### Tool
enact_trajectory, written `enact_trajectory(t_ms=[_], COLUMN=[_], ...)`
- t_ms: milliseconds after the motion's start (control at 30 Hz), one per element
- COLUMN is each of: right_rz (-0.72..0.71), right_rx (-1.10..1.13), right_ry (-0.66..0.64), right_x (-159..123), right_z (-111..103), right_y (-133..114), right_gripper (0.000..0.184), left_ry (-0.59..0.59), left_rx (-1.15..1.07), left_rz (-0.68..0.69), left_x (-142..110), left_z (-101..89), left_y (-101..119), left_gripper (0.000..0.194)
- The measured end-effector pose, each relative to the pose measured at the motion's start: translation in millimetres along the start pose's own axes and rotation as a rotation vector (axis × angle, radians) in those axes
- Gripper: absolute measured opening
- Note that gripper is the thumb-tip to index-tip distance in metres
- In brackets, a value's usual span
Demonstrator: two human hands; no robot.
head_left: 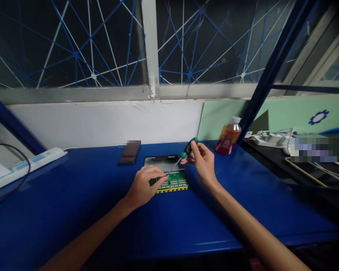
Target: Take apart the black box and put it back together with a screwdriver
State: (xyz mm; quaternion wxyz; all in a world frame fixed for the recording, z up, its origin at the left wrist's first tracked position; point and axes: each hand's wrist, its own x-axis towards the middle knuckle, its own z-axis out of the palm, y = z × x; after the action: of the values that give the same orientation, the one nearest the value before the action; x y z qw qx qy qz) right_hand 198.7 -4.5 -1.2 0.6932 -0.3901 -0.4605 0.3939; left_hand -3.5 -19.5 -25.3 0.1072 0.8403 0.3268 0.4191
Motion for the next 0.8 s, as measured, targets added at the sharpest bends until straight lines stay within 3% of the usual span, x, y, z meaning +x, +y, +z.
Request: enact_trajectory(t_ms=[333, 800], right_rz=[-0.047, -0.087], right_rx=[-0.01, 0.033], right_ry=[0.02, 0.0], right_x=[-0.8, -5.8], right_z=[-0.1, 4.5], right_y=[-3.6, -4.6], right_gripper=[0.029, 0.025], left_ry=[-0.026, -0.032], left_rx=[-0.004, 0.063], left_rz=[-0.025, 0.041], left_x=[-2.4, -2.1], left_z=[-0.8, 1.4], left_y=[1.1, 1.6], left_gripper=[0.017, 0.02])
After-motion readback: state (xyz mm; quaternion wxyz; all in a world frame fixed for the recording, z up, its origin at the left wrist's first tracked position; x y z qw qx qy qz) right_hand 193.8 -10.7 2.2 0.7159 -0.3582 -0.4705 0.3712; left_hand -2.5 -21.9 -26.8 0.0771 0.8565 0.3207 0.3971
